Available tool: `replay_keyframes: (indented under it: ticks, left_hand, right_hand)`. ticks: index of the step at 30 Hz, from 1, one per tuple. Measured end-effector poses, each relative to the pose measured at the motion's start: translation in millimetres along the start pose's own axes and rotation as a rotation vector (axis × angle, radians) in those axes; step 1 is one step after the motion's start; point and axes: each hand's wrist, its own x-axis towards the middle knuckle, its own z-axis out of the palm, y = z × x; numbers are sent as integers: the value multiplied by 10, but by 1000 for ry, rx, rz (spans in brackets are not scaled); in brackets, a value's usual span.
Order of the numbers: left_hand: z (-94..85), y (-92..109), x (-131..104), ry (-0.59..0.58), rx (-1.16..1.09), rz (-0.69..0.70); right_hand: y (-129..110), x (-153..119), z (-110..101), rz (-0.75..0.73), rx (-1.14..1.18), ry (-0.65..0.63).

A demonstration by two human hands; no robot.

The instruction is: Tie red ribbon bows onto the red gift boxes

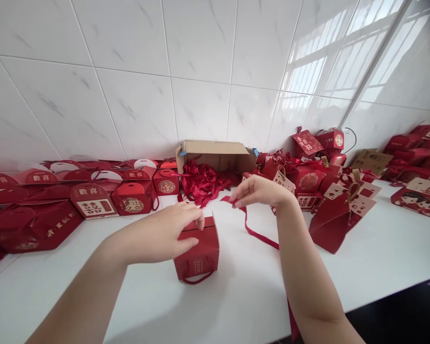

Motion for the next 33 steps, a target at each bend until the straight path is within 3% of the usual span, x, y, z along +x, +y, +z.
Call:
replay_keyframes:
  ticks: [5,12,33]
  left_hand:
    - [226,-17,210,-92,49,12]
    - [248,-38,246,-131,49,20]
    - [247,-44,260,-147,29,0]
  right_hand:
    - [94,133,36,25,12,-208]
    - [136,125,42,24,164,-356]
    - [83,120,68,-54,190,-372]
